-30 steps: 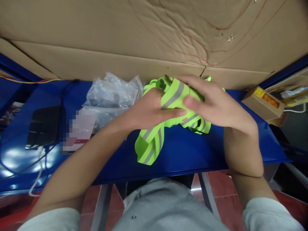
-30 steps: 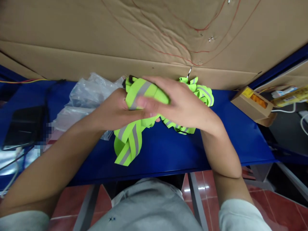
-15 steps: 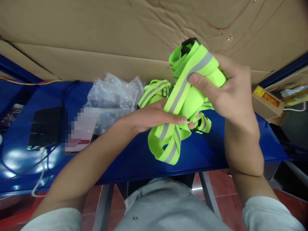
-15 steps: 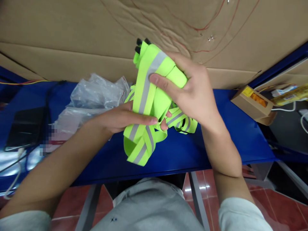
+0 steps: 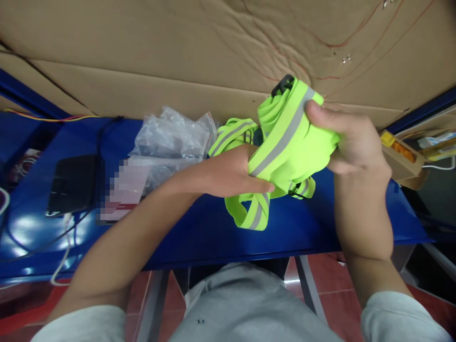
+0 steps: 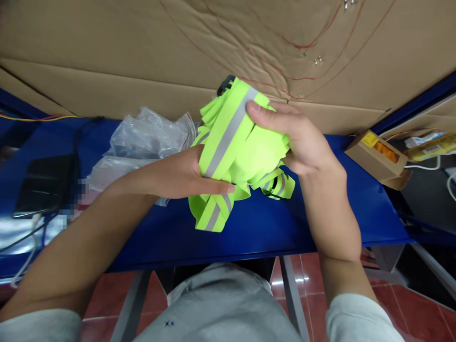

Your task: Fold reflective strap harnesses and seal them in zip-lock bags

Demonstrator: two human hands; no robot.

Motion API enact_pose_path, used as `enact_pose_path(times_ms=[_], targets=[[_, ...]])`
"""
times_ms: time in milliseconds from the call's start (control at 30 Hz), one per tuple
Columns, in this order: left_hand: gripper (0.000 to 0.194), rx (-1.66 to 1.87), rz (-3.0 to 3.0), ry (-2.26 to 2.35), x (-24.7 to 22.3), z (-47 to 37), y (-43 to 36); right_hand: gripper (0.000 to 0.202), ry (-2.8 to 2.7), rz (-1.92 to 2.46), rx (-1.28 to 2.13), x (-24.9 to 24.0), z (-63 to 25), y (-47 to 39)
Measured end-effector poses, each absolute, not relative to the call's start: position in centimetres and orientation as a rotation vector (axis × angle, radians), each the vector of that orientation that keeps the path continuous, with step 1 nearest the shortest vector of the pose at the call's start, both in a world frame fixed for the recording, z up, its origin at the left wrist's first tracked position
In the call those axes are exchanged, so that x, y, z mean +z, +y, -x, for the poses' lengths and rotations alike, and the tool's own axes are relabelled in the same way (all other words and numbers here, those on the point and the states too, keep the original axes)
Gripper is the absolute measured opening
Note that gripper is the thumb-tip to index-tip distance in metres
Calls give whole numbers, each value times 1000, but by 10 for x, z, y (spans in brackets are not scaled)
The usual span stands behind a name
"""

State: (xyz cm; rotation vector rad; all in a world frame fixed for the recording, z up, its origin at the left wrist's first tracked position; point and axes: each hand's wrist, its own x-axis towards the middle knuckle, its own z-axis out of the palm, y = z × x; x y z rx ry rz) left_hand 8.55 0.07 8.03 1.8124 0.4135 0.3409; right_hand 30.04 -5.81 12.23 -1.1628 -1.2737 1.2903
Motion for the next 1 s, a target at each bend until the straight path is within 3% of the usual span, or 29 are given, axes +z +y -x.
enact_pose_path(times_ms=[167,300,433,600,733,1000], targets=[[33,344,-1437,355,71,-93,1,37,-1224,1312,1130,121,-311,-53],[38,143,-1330,299,72,-88,5,28,-1134,1148,1006,125,-319,-50],[47,259,-1403,285,78,-76,15,19,-1122,1040,944,130,-332,-48],[41,353,-1461,203,71,-79,19,34,-1199,1057,935,141,-344,-51],[52,479,-1326,181,59,-88,19,27,-1203,1007,918,146,-345,-56],[36,609,-1569,765,58,-93,24,49,-1139,1092,974,135,-335,-47]])
